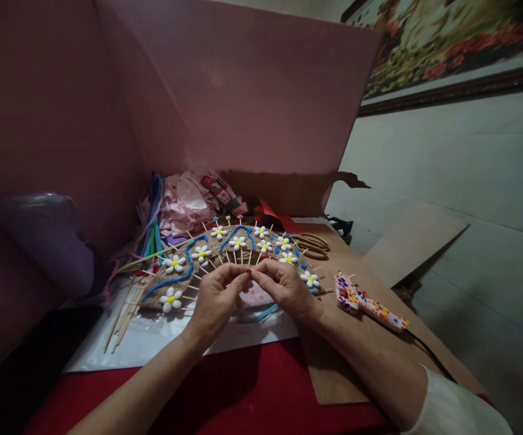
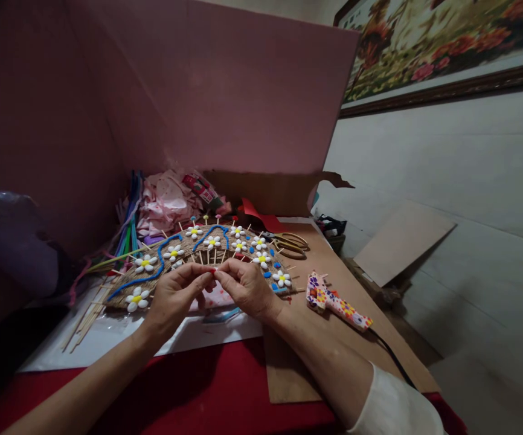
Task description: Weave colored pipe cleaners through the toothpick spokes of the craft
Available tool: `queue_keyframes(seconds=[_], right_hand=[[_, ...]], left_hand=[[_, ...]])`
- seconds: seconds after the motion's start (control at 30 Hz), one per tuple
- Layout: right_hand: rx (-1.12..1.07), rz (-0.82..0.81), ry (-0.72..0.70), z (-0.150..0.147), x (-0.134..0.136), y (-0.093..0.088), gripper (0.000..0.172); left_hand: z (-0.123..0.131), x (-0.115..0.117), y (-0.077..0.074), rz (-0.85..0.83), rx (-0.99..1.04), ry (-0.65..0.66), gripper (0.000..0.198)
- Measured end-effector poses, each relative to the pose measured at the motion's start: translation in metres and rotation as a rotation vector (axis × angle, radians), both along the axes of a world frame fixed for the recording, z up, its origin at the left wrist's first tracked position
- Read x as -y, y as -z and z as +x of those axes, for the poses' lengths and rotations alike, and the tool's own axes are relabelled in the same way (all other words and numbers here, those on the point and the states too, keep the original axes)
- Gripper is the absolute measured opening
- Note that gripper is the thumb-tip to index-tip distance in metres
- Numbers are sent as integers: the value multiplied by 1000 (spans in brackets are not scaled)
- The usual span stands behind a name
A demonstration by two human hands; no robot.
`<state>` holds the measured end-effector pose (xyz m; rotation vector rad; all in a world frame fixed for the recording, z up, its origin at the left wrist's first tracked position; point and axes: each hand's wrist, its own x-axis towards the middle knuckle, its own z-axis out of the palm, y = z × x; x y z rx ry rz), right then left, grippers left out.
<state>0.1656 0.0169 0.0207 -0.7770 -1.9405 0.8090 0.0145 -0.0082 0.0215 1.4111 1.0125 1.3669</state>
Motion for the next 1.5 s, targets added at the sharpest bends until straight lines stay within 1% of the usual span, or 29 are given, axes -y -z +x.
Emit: queue_keyframes(seconds=[0.07,0.13,0.23,0.3,0.43,0.57,0.6,0.67,0.73,0.83,0.93,1.03,1.13,1.2,1.3,1.4,1.43,1.5], right_hand=[[60,13,-7,4,-2,-3,20],[103,14,-17,7,-4,-5,19],[123,-15,-26,8,-5,-6,18],[126,-29,-7,7,-4,-5,17],[113,-6,77,0,0,1,14],[126,68,198,-3,3,5,13],[151,95,196,-2,2,4,13],[232,145,137,2,0,0,12],[321,184,53,7,-3,-5,11],[384,237,-1,15,-6,-12,11],[349,242,-27,17,-7,-16,13],[271,189,5,14,-6,-15,15],[236,169,34,8,-2,-10,15],[240,213,25,4,1,-6,14],[286,324,19,2,6,-4,14],[388,436,-13,5,8,-8,11],[416,463,-25,7,7,-10,11],[419,478,-19,10,5,-12,11]], left_hand=[[-5,-3,-2,-12,-78,33,22],[-8,-5,-5,-44,-114,69,22],[-8,-5,-9,-91,-93,115,22],[-7,-4,-9,-102,-73,120,22],[-2,-4,-1,-82,-85,59,19],[0,-4,9,50,-205,-49,15],[-1,-5,9,83,-243,-68,14],[-2,-6,8,133,-317,-69,13],[-5,-7,5,160,-377,-24,11],[-9,-7,0,150,-401,56,11],[-10,-5,-5,55,-328,85,14],[-8,-3,-11,-49,-158,68,19],[-5,-3,-12,-65,-53,28,18],[-4,-3,-10,-50,-41,-1,17],[-4,-3,-4,-22,-97,-31,15],[-6,-3,-1,53,-245,-78,11],[-7,-4,-1,93,-308,-77,10],[-9,-4,-4,157,-398,-16,10]])
